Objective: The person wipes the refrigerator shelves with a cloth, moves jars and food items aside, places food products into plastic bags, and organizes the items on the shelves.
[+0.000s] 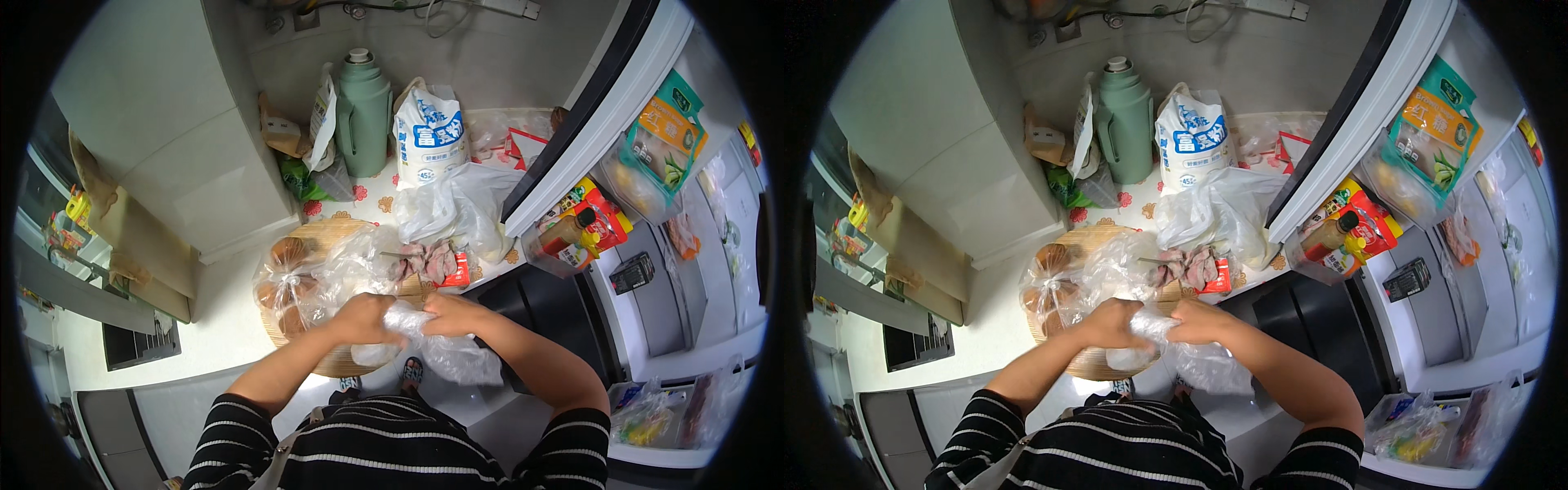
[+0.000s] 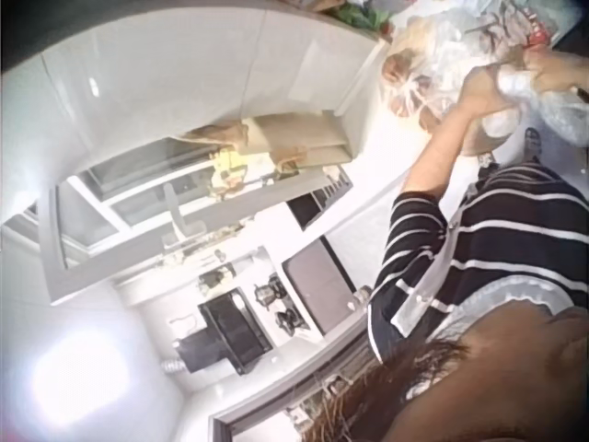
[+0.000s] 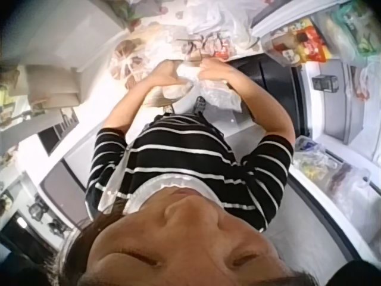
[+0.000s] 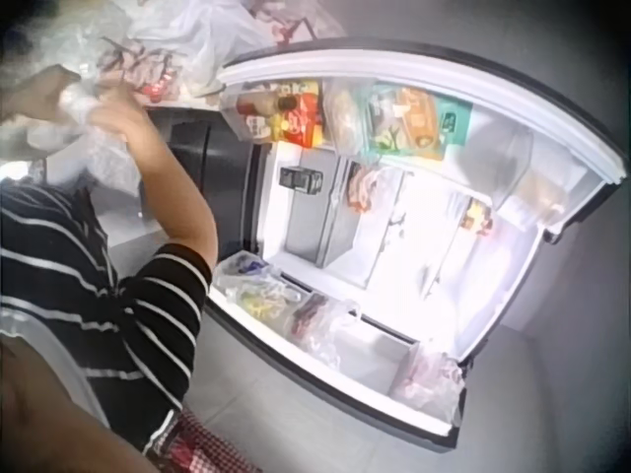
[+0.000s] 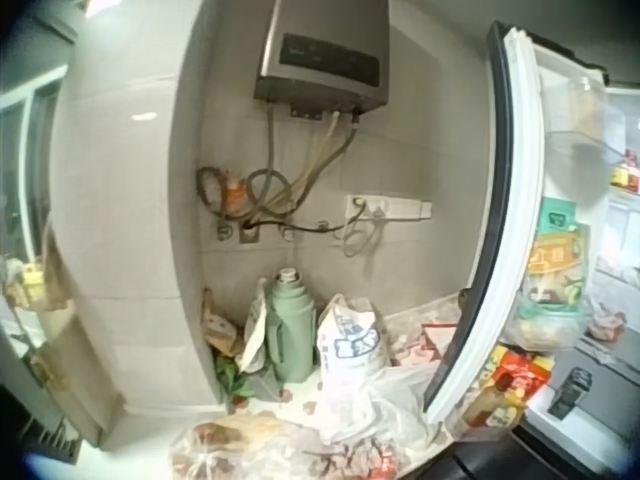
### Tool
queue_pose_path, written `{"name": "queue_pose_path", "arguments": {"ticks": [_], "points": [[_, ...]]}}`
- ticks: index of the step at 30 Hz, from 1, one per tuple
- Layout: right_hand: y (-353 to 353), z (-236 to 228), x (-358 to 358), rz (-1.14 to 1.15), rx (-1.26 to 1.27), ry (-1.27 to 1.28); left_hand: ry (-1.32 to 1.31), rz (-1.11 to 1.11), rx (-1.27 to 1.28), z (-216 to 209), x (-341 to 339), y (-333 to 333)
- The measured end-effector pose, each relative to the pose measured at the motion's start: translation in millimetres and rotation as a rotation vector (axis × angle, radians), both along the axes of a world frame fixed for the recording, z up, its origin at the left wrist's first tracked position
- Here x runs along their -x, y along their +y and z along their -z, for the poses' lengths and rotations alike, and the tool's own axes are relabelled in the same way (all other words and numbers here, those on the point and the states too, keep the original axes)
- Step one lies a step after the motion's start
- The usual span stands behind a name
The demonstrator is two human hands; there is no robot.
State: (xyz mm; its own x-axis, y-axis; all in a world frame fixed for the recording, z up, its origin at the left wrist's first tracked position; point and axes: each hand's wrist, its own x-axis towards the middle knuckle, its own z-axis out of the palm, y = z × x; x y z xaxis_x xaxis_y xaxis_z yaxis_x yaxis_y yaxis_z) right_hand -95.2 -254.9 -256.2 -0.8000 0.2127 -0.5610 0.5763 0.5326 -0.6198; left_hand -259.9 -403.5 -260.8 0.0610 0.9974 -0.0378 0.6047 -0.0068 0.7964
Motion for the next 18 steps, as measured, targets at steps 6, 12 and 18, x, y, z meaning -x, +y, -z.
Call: {"name": "queue_pose_path", "arguments": {"ticks": [6, 12, 18], "points": [[-40.6, 39.4, -5.6, 0.678, 1.237, 0.146, 0.495, -0.33, -0.425, 80.5, -25.8, -16.7], [-44.6, 45.5, 5.3, 0.401, 0.59, 0.465, -0.836, -0.731, 0.351, 87.7, 1.8, -60.1], [-86.0, 21.1, 14.4, -0.496, -0.167, 0.353, -1.926, -0.467, 0.495, 39.2, -16.1, -14.8]]}}
